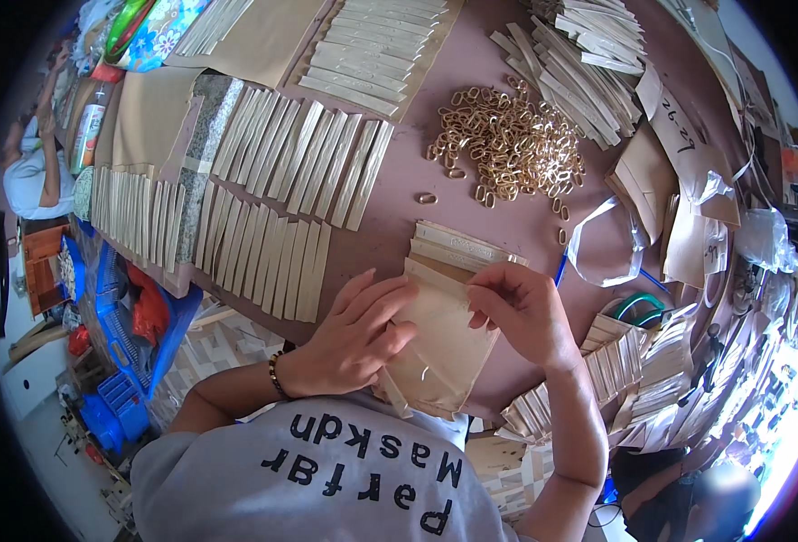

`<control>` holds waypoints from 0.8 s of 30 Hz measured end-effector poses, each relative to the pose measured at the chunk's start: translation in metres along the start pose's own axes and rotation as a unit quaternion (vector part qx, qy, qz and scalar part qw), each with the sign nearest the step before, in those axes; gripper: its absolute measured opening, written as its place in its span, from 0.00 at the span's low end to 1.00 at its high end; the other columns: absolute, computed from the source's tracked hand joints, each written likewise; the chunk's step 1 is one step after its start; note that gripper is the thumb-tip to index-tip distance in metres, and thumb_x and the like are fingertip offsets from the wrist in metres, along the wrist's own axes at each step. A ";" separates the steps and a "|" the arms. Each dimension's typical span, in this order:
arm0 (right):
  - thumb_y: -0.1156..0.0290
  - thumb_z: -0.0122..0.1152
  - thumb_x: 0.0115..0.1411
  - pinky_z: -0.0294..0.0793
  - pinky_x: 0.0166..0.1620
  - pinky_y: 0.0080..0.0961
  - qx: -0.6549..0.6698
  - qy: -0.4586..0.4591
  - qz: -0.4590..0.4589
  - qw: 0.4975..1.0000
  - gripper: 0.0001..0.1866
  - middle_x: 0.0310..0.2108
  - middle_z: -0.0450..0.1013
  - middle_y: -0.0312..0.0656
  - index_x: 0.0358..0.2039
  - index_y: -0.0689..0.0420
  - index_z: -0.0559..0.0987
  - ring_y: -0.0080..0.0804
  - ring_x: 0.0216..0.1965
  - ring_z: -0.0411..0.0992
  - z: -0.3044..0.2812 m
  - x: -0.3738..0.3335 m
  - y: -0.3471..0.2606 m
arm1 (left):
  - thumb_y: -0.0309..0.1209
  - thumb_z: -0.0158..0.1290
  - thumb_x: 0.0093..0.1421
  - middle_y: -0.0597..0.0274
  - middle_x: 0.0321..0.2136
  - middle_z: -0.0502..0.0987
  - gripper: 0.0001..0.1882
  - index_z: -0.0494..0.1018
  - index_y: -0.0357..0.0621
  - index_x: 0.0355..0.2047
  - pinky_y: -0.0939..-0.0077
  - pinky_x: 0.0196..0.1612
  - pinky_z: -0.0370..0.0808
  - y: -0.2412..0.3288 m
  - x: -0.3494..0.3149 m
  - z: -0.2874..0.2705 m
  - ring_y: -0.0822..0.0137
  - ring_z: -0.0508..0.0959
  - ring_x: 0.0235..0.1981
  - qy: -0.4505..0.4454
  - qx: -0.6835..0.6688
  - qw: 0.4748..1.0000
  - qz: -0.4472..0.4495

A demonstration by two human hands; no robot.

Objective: The person assembles small craft kits by placing thin wooden sticks into brown paper envelopes. They pick up sticks from a pile, insert them into the envelopes, and occasionally use a blue pen to mark the packages. The process is repetitive, involving handling individual sticks and envelopes one at a time.

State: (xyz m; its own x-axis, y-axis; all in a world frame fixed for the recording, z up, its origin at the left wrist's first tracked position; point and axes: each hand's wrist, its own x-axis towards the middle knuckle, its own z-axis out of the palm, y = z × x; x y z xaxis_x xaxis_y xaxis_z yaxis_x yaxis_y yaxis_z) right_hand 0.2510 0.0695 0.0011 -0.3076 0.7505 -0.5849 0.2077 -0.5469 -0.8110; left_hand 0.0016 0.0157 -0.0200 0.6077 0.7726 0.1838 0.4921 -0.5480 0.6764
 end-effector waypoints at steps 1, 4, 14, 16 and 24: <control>0.75 0.58 0.62 0.72 0.29 0.16 -0.012 0.003 0.005 1.000 0.06 0.26 0.75 0.36 0.36 0.64 0.77 0.19 0.27 0.75 0.000 0.002 0.001 | 0.26 0.58 0.49 0.47 0.53 0.66 0.18 0.67 0.44 0.40 0.43 0.62 0.56 -0.001 -0.001 0.003 0.48 0.66 0.58 -0.006 0.013 1.000 -0.006; 0.74 0.58 0.63 0.72 0.29 0.16 -0.020 0.009 0.018 1.000 0.06 0.26 0.74 0.35 0.36 0.64 0.77 0.19 0.26 0.75 0.001 0.003 0.001 | 0.26 0.58 0.48 0.46 0.58 0.63 0.19 0.67 0.42 0.40 0.43 0.63 0.55 -0.004 -0.006 0.008 0.49 0.63 0.61 -0.024 0.035 0.999 -0.006; 0.74 0.58 0.63 0.75 0.31 0.17 -0.033 0.018 0.039 0.999 0.07 0.27 0.75 0.37 0.37 0.65 0.77 0.20 0.26 0.75 0.003 0.004 -0.003 | 0.23 0.56 0.47 0.42 0.64 0.57 0.16 0.67 0.43 0.38 0.52 0.65 0.49 0.000 0.001 0.010 0.49 0.59 0.64 -0.019 0.061 0.996 -0.058; 0.75 0.58 0.62 0.75 0.31 0.17 -0.038 0.025 0.036 0.998 0.07 0.27 0.75 0.37 0.37 0.66 0.77 0.20 0.26 0.75 0.004 0.003 -0.004 | 0.25 0.56 0.48 0.42 0.64 0.57 0.15 0.66 0.42 0.37 0.52 0.65 0.48 0.001 0.002 0.009 0.50 0.59 0.64 -0.029 0.077 0.995 -0.065; 0.77 0.61 0.59 0.74 0.30 0.18 -0.101 0.141 0.024 0.985 0.05 0.24 0.76 0.38 0.34 0.66 0.76 0.20 0.25 0.75 0.005 -0.013 0.000 | 0.26 0.53 0.52 0.40 0.63 0.59 0.11 0.67 0.41 0.36 0.53 0.65 0.46 0.003 0.001 0.011 0.50 0.60 0.63 -0.024 0.109 0.992 -0.065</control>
State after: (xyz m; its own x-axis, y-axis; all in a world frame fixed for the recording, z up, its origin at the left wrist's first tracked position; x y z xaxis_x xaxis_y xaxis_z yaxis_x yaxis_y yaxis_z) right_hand 0.2505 0.0584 0.0091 -0.0288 0.8147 -0.5792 0.4052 -0.5202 -0.7518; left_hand 0.0109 0.0114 -0.0257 0.5562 0.8283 0.0673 0.6887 -0.5048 0.5205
